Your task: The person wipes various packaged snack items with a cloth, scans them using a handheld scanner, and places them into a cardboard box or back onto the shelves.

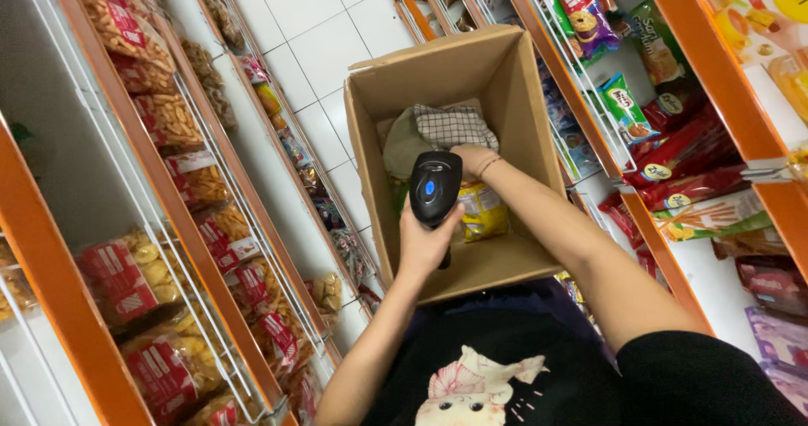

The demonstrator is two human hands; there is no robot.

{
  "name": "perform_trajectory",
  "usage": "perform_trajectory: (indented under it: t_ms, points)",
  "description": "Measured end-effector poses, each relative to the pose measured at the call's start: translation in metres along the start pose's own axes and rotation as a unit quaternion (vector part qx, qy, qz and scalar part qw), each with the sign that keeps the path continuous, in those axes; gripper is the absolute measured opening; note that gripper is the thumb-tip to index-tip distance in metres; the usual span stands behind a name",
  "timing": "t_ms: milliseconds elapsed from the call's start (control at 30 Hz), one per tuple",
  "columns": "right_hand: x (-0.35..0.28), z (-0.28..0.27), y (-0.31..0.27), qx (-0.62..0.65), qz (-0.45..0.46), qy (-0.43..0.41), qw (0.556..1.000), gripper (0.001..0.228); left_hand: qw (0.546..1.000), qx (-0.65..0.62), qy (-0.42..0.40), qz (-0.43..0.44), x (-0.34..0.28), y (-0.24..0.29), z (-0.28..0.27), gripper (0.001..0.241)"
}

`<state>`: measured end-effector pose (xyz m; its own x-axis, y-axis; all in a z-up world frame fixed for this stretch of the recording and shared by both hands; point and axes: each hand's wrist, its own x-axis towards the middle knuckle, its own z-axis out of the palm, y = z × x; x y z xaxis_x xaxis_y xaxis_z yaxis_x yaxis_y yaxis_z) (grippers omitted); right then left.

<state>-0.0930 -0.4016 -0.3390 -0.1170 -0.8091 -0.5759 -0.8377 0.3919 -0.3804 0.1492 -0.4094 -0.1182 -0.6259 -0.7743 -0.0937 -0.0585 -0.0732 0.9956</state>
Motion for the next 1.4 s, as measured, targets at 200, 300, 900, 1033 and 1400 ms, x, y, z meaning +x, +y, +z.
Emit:
perform_trajectory:
  t_ms: [200,300,900,1033,1400]
  points:
    - [-0.06,-0.068,-0.049,-0.105,-0.096,-0.027,0.989,0.022,0.999,-0.016,-0.039,0.008,-0.002,0.005,-0.008,0.058]
    - [-0.145,-0.146,-0.072,-0.004,-0.124,0.013,0.992,0.033,0.986,-0.086,-0.14,0.043,0.0,0.032,-0.027,0.092]
    - [-0.279,-0.183,-0.09,0.828,-0.216,0.133,0.5,0.063,0.885,-0.252,-0.391,-0.026,0.01,0.035,-0.026,0.078]
    - [-0.292,-0.146,-0.099,0.892,-0.215,0.089,0.388,0.09,0.919,-0.219,-0.327,-0.015,0.011,0.027,-0.024,0.068]
    - [-0.281,-0.116,-0.121,0.756,-0.216,0.332,0.521,0.072,0.99,-0.025,-0.132,0.039,-0.003,0.07,-0.023,0.047]
